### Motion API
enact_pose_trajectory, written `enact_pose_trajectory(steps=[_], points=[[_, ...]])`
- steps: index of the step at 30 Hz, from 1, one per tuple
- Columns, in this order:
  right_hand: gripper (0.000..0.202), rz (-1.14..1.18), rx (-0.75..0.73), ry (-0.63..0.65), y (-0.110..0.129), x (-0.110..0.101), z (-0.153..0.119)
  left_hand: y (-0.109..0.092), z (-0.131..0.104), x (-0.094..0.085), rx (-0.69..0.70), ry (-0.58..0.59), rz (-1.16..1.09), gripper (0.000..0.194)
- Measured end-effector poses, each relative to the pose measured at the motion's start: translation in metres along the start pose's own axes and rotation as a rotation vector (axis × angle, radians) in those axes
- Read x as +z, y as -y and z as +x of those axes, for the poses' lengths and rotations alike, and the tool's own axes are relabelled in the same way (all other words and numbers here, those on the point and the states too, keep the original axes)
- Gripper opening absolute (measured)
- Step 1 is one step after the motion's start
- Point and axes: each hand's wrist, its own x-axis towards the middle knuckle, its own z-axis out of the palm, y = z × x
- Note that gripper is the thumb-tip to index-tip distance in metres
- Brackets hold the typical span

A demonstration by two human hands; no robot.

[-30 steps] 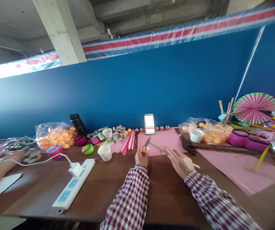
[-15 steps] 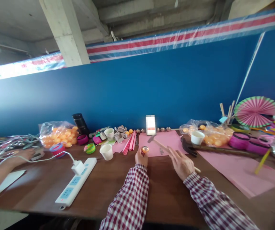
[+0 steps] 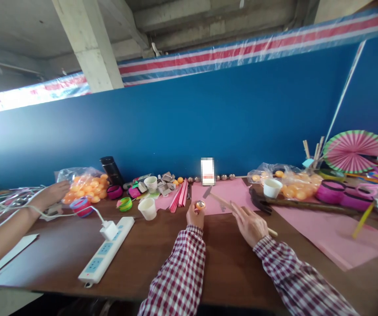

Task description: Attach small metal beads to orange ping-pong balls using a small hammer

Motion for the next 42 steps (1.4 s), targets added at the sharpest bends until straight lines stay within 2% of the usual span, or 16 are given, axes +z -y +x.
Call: enact_pose_trajectory(steps=[3,7,12,17,23,31,34,39,42], points=[[0.042,0.005,0.022,-0.020,0.0001,-0.0002,0.0000,0.0003,-0.0003,0.0005,0.002,-0.001,-0.006,0.030],[0.037,-0.015,-0.088,0.005,0.0028,0.0001,-0.0002,0.0010,-0.0005,0.0017,0.009,0.009,-0.026,0.031],[0.039,-0.032,-0.021,-0.037,0.0051,-0.0019,0.0000,-0.0004,-0.0018,0.0021,0.025,-0.018,-0.049,0.040],[0.037,-0.043,-0.062,-0.016,0.0059,-0.0013,-0.0002,-0.0008,-0.0017,0.0026,0.038,-0.024,-0.073,0.036],[0.040,-0.030,0.009,-0.067,0.0037,-0.0021,0.0002,0.0019,0.0022,0.0064,0.004,-0.052,-0.077,0.040],[0.036,-0.033,-0.092,-0.007,0.0068,0.0000,-0.0006,-0.0016,-0.0012,0.0050,-0.003,-0.043,-0.028,0.035],[0.037,-0.034,-0.064,-0.032,0.0072,-0.0009,-0.0007,-0.0016,-0.0008,0.0034,-0.009,-0.041,-0.002,0.042],[0.037,-0.042,-0.071,-0.001,0.0058,0.0002,-0.0007,-0.0011,0.0001,0.0007,-0.009,-0.036,0.044,0.032],[0.038,-0.040,-0.045,-0.018,0.0048,0.0003,-0.0007,-0.0017,-0.0004,0.0009,0.004,-0.038,0.052,0.035]])
